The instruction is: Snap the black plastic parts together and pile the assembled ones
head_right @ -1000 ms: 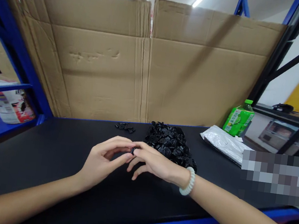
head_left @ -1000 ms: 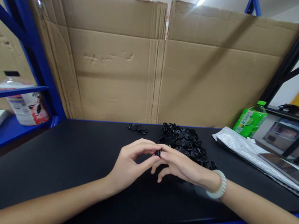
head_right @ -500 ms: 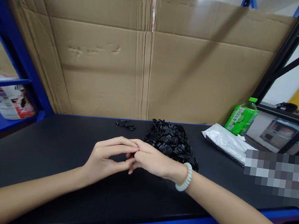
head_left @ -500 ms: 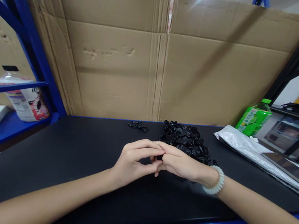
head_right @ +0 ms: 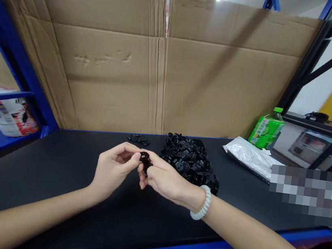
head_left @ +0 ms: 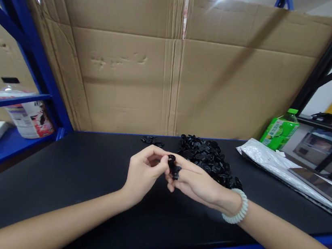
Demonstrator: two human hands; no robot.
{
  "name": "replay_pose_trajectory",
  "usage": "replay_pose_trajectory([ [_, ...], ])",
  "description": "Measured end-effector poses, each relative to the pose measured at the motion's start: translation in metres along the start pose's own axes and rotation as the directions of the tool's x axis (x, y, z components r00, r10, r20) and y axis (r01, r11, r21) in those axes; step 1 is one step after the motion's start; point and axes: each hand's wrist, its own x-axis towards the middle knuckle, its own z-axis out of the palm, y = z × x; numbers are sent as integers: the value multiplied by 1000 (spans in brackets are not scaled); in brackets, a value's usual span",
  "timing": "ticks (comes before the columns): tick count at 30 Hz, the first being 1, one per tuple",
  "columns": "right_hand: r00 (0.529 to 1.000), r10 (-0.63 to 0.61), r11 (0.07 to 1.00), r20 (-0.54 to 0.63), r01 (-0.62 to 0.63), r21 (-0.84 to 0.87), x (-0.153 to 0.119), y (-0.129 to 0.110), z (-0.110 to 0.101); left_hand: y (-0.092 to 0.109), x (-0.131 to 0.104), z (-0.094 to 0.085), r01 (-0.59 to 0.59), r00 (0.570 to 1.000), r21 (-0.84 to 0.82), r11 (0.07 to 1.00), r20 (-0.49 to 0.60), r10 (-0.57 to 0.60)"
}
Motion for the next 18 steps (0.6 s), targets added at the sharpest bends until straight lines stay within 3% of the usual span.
replay_pose_trajectory([
  [2, 1000, -19, 990, -23, 16, -138, -1, 0, -6, -2, 0, 3, 111, 994, -44, 993, -6, -111],
  [5, 991, -82, 865, -108, 17, -501, -4, -8, -18, -9, -1, 7, 102, 992, 108, 989, 69, -109],
  [9, 942, -266, 516, -204, -39, -856, -13, -33, -43, -28, 9, -3, -13, 956, 412, 911, 272, -109],
  [11, 896, -374, 289, -240, -133, -948, -17, -44, -61, -44, 21, -15, -52, 927, 508, 860, 345, -148],
  [13, 902, -376, 132, -211, -174, -976, -20, -50, -77, -60, 34, -30, -73, 898, 608, 791, 386, -213],
  [15, 925, -329, 73, -189, -175, -982, -22, -51, -88, -73, 45, -42, -97, 865, 679, 728, 419, -276],
  [18, 945, -281, 98, -169, -147, -984, -23, -51, -87, -82, 52, -53, -166, 828, 723, 670, 471, -304],
])
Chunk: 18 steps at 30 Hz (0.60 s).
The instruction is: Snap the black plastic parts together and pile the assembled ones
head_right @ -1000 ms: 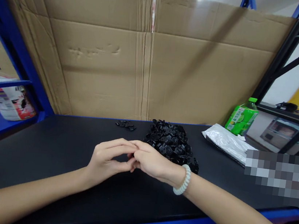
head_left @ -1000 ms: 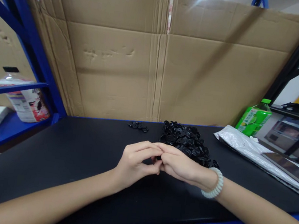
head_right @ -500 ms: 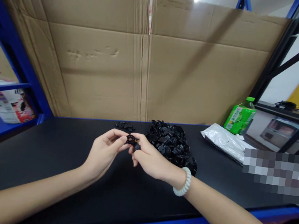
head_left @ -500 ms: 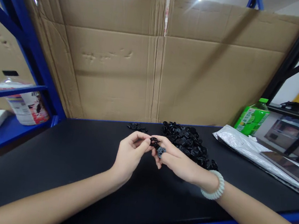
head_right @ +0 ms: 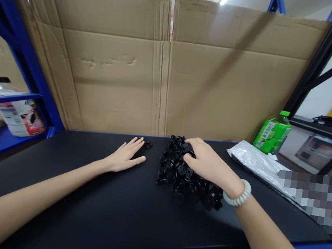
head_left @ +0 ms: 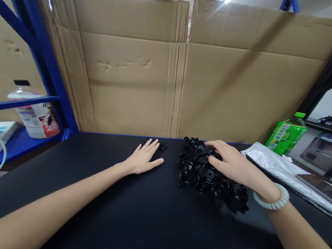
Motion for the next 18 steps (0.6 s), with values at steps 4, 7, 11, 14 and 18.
replay_pose_trajectory([
  [4, 996, -31, 996, -81, 38, 84, -1, -15, -1, 2, -3, -4, -106, 994, 63, 992, 14, 106],
  [7, 982, -27, 990, -188, 52, 129, -1, -22, 0, 6, -4, -4, -181, 982, 87, 980, -31, 184],
  [11, 970, -29, 983, -240, 71, 170, -3, -28, 5, 6, -2, 0, -263, 957, 69, 962, -105, 269],
  [14, 965, -44, 974, -257, 99, 205, -4, -33, 8, 4, 1, 4, -291, 938, 29, 956, -187, 292],
  [18, 974, 22, 916, -223, 70, 396, -5, -39, 16, 10, -1, 2, -297, 900, -40, 954, -347, 266],
])
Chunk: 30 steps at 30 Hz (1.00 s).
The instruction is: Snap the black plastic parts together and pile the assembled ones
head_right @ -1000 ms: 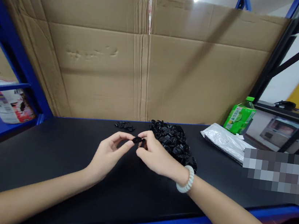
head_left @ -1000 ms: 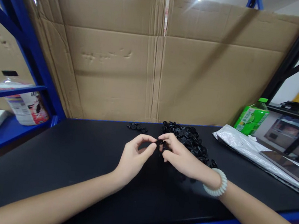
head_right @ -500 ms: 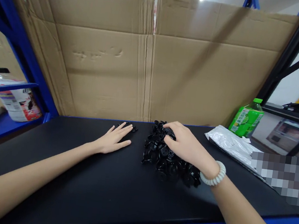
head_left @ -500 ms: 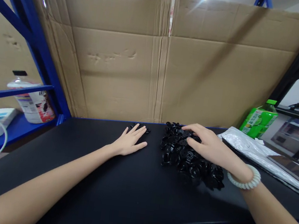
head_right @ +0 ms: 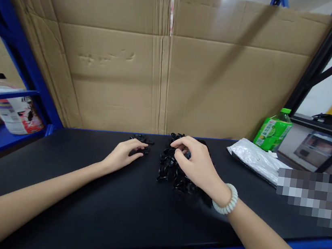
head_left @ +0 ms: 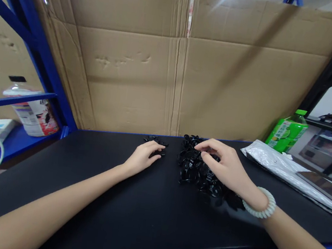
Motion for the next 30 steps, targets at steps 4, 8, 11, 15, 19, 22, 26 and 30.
replay_pose_trajectory([
  [4, 960, 193, 885, 203, -260, 386, -6, -3, 16, 29, -1, -11, -8, 987, -87, 996, -163, -6],
  [8, 849, 230, 634, 475, -501, 589, -13, -9, 29, 67, -5, -24, -228, 969, -199, 953, -146, 201],
  [11, 792, 171, 487, 586, -585, 649, -17, -11, 34, 84, -10, -28, -314, 949, -309, 898, -139, 284],
  [15, 778, 133, 285, 614, -623, 728, -20, -10, 38, 93, -17, -20, -124, 983, -524, 843, -179, 33],
  [19, 732, 78, 207, 677, -676, 707, -23, -11, 41, 97, -23, -11, 56, 978, -676, 735, -109, -175],
  [22, 721, 96, 178, 687, -691, 701, -24, -14, 40, 96, -24, -9, 58, 977, -688, 724, -109, -182],
  [26, 747, 90, 167, 659, -664, 729, -24, -20, 38, 94, -22, -12, -63, 983, -579, 813, -176, -49],
  [30, 732, 33, 228, 681, -669, 708, -24, -20, 40, 94, -20, -16, -168, 981, -508, 845, -167, 95],
])
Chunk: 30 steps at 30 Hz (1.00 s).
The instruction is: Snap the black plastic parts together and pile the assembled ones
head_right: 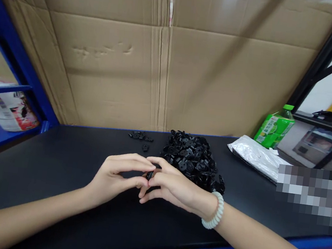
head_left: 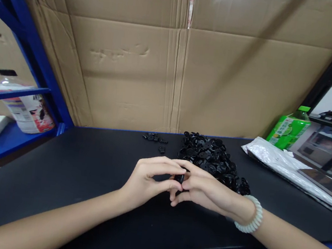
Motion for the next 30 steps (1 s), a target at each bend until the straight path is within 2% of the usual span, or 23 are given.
replay_pose_trajectory([
  [12, 993, 14, 994, 118, -1, -111, -1, 6, -3, 4, 1, -1, -7, 996, -35, 999, 92, 10],
  [17, 996, 60, 994, 68, -54, -93, 0, 9, -1, 7, 0, 4, 73, 990, -33, 997, 124, -68],
  [25, 997, 58, 998, 57, -59, 14, 3, 11, 1, 9, -3, 13, 150, 988, -22, 988, 40, -149],
  [30, 999, 22, 996, 28, -24, 83, 4, 10, 5, 10, -6, 18, 58, 997, 31, 998, -52, -56],
])
